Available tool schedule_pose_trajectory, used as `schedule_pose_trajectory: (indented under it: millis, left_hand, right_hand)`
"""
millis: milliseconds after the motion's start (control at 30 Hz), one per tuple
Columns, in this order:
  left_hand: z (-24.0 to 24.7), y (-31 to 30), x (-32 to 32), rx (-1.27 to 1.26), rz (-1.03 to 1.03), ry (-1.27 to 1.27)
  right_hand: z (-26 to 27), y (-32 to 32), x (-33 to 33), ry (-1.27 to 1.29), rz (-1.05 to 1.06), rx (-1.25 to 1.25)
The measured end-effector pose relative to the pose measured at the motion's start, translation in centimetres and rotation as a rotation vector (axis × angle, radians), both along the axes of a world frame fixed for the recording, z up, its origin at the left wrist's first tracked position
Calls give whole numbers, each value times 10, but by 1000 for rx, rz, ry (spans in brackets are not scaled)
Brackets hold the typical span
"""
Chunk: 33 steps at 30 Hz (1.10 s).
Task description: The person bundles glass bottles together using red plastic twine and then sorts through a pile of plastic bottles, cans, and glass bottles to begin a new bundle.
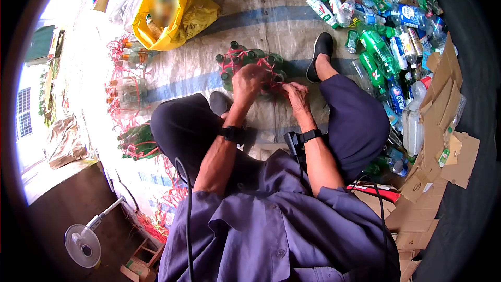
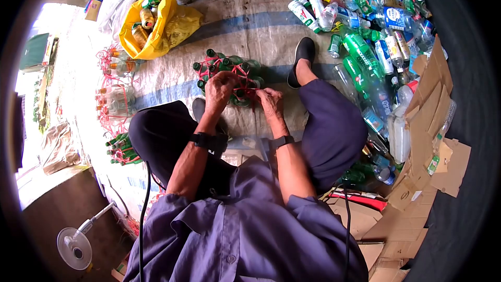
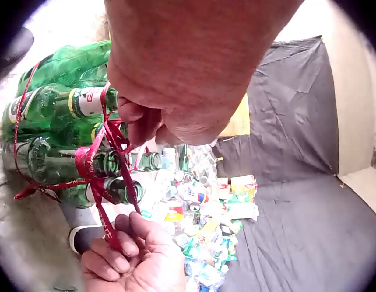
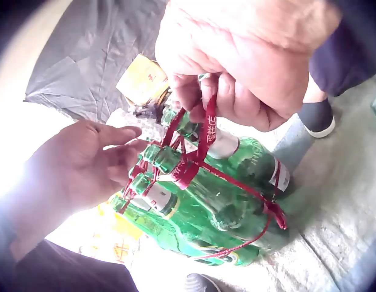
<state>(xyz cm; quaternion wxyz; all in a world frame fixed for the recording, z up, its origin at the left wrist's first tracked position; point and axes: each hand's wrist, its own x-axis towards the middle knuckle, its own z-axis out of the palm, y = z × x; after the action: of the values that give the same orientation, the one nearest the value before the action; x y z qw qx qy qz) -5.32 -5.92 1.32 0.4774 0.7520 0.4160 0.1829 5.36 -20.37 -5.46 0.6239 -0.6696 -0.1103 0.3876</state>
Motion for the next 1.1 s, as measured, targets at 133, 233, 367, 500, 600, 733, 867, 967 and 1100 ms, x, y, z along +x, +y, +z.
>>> schedule_pose_trajectory:
  millis: [133, 233, 367, 500, 600, 733, 867, 967, 1100]
  left_hand:
    - [0, -2, 2, 98, 8, 54]
    - [-8, 0, 2, 297, -149, 60]
    - [-4, 2, 0, 359, -235, 130]
    - [2, 2, -1, 336, -239, 70]
    - [-1, 1, 0, 367, -215, 83]
    - [-4, 0, 3, 416, -157, 155]
    - [-2, 1, 4, 315, -151, 200]
    - [4, 0, 8, 222, -83, 144]
    - [-22, 11, 8, 83, -34, -10]
  right_hand:
    - [0, 0, 1, -25, 7, -18]
    - [13, 0, -1, -86, -15, -104]
    - [4, 2, -2, -71, -26, -101]
    - [5, 4, -2, 12, -54, -83]
    - [9, 5, -2, 38, -72, -74]
    - [11, 3, -2, 48, -60, -21]
    - [9, 2, -1, 59, -28, 3]
    - [5, 1, -2, 30, -4, 0]
    - [7, -1, -1, 256, -35, 26]
